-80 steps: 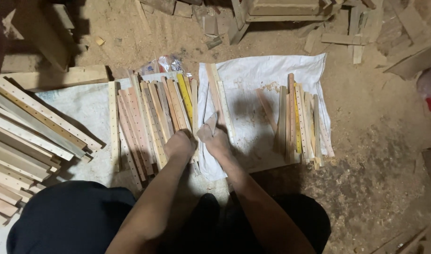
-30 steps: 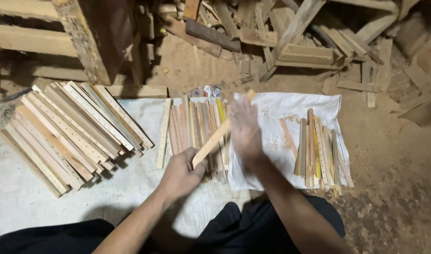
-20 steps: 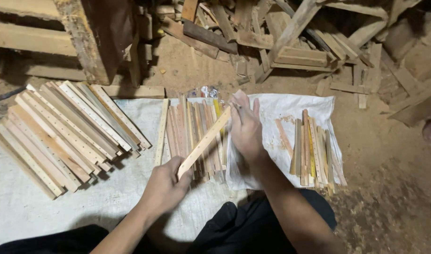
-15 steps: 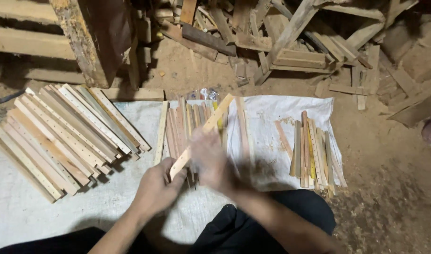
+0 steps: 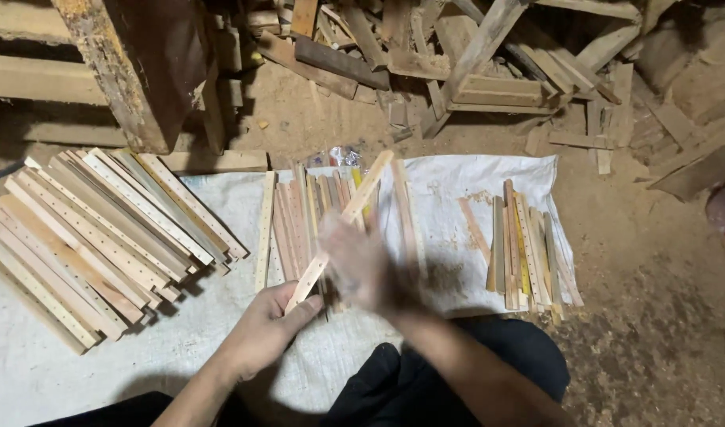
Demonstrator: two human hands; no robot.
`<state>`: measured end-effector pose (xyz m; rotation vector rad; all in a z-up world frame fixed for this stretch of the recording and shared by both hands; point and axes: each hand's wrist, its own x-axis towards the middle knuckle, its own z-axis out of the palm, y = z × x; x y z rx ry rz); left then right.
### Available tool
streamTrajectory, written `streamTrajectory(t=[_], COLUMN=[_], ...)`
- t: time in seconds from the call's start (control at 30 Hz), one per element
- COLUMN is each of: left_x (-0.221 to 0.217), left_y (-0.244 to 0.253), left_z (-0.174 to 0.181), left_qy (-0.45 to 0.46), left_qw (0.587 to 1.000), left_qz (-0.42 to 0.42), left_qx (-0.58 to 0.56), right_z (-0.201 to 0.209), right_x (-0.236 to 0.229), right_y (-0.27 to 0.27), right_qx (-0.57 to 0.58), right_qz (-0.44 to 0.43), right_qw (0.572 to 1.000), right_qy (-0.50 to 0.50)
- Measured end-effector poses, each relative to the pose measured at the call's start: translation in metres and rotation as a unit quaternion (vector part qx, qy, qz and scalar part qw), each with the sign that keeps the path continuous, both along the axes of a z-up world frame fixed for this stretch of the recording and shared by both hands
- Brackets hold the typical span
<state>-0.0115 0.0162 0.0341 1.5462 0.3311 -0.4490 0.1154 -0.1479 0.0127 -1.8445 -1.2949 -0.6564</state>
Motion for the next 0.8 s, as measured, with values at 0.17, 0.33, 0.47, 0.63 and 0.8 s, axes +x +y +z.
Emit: streamTrajectory(t=[0.17,0.33,0.47,0.63,0.8], left_x=[-0.002,0.001,-0.002,0.007,0.005], left_y=[-0.009,0.0,-0.004,-0.014,-0.011], left_z=[0.007,-0.001,0.008,0.015,0.01], left_qy=[0.004,-0.011,-0.027,0.005,-0.034], left_qw=[1.0,1.0,1.0,0.999,0.98], left_qz=[0.018,0.005,0.003,0.012,0.012], left_qx=[-0.007,-0.012,-0.006,0.038,0.195], right_z=[0.034,0.019,0.001,0.039,0.038], right_x=[0.026,-0.012,0.04,0.042,0.047], right_y=[-0.013,0.006,-0.015,-0.024,-0.042], right_qx=[0.064,0.046,0.062,0.141,0.215], right_qz=[-0.124,0.061,-0.066,-0.119,-0.198], right_qw=[0.978,0.997,0.996,0.966,0.939], right_qy=[0.154,0.029,0.012,0.183,0.183])
